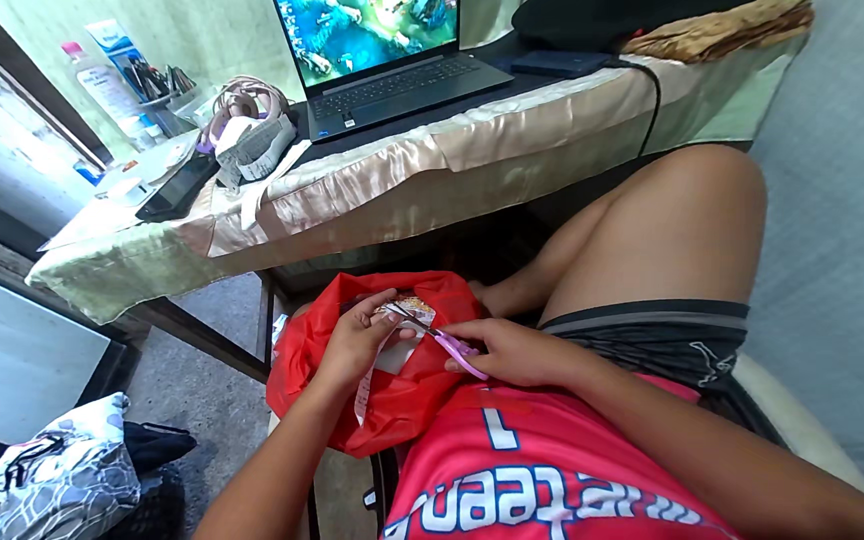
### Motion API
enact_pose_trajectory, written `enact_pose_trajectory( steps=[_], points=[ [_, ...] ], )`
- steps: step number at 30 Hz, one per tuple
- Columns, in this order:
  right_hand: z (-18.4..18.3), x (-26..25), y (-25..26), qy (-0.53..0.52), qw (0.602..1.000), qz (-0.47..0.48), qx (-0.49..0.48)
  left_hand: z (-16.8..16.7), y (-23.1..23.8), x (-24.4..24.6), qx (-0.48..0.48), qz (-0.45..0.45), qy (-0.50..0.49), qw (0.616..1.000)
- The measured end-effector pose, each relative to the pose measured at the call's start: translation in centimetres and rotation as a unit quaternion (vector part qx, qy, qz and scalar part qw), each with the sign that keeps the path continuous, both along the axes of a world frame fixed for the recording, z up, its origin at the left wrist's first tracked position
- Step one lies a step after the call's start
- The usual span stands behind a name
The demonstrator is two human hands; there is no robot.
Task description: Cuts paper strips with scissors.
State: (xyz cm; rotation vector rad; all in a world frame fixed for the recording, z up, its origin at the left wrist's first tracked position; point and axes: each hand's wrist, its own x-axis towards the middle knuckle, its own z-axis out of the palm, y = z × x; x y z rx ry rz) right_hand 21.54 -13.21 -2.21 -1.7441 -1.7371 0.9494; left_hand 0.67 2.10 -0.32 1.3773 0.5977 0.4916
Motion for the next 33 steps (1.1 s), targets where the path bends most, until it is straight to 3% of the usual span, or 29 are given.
enact_pose_trajectory(
  steps=[21, 33],
  points=[
    [0.06, -0.45, -0.1, -0.097, 0.995, -0.013, 0.019, 0.06, -0.16, 0.08, -0.006, -0.005, -0.001, 1.0],
    [-0.09, -0.3, -0.04, -0.089, 0.995, -0.01, 0.032, 0.02, -0.1, 0.08, 0.001, -0.005, -0.004, 1.0]
  ],
)
